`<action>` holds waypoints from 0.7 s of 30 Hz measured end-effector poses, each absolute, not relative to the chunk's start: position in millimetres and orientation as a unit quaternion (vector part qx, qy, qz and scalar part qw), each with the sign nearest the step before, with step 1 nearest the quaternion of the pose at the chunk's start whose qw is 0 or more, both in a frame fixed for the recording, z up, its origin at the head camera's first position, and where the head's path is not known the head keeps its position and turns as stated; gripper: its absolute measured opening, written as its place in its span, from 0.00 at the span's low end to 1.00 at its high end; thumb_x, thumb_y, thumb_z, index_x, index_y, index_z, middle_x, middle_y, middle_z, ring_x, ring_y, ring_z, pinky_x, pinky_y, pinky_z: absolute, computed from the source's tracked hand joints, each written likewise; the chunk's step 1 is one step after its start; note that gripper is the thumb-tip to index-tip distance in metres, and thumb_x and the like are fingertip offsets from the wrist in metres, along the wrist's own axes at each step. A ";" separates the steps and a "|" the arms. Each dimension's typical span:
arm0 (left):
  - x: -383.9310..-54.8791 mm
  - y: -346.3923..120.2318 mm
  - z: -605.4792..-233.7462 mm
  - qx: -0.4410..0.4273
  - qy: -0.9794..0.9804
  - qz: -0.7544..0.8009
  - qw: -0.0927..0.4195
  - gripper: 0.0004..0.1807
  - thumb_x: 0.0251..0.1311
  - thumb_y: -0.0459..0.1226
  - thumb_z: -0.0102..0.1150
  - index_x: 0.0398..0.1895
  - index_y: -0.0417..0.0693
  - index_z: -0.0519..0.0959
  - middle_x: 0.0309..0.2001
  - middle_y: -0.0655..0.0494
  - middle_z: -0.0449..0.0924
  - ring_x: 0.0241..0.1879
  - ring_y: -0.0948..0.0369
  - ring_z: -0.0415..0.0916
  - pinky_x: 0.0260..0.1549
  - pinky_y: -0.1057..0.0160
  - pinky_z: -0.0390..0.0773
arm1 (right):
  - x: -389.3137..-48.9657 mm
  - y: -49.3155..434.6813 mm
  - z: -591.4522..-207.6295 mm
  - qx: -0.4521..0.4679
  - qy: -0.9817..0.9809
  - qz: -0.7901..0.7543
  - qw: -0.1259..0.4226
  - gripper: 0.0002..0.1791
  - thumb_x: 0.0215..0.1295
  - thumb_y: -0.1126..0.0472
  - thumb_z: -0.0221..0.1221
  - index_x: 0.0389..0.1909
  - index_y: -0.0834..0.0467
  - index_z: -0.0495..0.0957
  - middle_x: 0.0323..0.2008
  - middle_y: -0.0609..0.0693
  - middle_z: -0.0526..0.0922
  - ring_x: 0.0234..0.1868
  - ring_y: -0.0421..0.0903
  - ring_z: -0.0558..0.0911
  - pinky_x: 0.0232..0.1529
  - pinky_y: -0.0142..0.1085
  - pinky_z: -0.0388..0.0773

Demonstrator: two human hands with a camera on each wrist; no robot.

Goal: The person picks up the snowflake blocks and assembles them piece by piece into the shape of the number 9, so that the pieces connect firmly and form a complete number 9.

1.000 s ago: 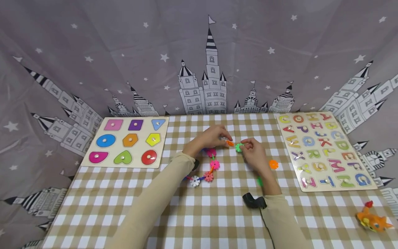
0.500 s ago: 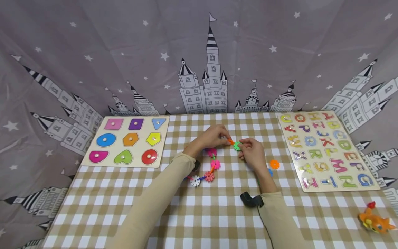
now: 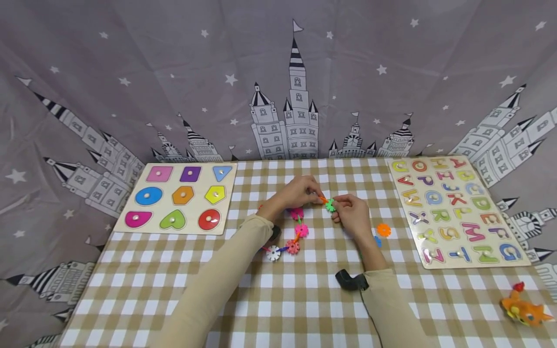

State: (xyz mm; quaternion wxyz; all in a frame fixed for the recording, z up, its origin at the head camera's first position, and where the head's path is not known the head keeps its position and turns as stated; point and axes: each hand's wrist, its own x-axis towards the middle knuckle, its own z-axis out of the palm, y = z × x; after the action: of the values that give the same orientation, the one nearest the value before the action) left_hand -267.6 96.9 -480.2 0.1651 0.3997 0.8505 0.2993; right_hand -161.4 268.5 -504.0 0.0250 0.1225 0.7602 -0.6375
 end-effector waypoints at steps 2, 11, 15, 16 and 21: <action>-267.7 96.9 -480.7 0.399 0.852 0.300 0.161 0.08 0.58 0.40 0.68 0.38 0.48 0.89 0.40 0.54 0.84 0.42 0.61 0.77 0.42 0.71 0.73 | -160.7 269.5 -505.6 0.110 0.746 -0.656 0.032 0.18 0.70 0.66 0.56 0.56 0.73 0.73 0.29 0.49 0.83 0.25 0.36 0.84 0.31 0.30 0.83; -265.4 95.3 -482.0 0.391 0.851 0.315 0.155 0.07 0.58 0.39 0.68 0.37 0.47 0.89 0.35 0.53 0.84 0.34 0.62 0.73 0.32 0.72 0.69 | -156.8 277.4 -511.4 0.063 0.739 -0.668 0.062 0.22 0.68 0.74 0.54 0.62 0.73 0.69 0.39 0.57 0.81 0.33 0.36 0.86 0.40 0.32 0.83; -264.9 96.7 -483.3 0.393 0.852 0.315 0.144 0.08 0.57 0.40 0.68 0.37 0.48 0.89 0.35 0.54 0.85 0.36 0.62 0.75 0.34 0.72 0.71 | -156.8 274.4 -509.5 0.068 0.737 -0.670 0.047 0.21 0.67 0.75 0.54 0.60 0.75 0.69 0.36 0.56 0.81 0.31 0.36 0.85 0.38 0.31 0.83; -264.7 97.0 -483.3 0.394 0.852 0.315 0.141 0.08 0.57 0.40 0.68 0.36 0.48 0.89 0.36 0.54 0.85 0.36 0.62 0.76 0.36 0.72 0.71 | -157.1 273.4 -509.0 0.069 0.736 -0.672 0.044 0.21 0.66 0.76 0.54 0.60 0.75 0.69 0.36 0.55 0.81 0.31 0.36 0.85 0.38 0.31 0.83; -265.1 97.0 -483.5 0.395 0.856 0.304 0.136 0.08 0.56 0.41 0.69 0.36 0.48 0.89 0.36 0.55 0.85 0.38 0.62 0.77 0.40 0.71 0.72 | -159.1 269.4 -507.3 0.071 0.749 -0.658 0.037 0.21 0.65 0.77 0.55 0.58 0.76 0.70 0.38 0.62 0.80 0.30 0.35 0.84 0.36 0.30 0.83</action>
State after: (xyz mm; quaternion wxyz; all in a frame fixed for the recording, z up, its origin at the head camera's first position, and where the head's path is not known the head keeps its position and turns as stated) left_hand -265.1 97.0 -483.5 0.1358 0.3953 0.8559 0.3045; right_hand -159.1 269.4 -507.3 0.0372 0.0707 0.7489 -0.6579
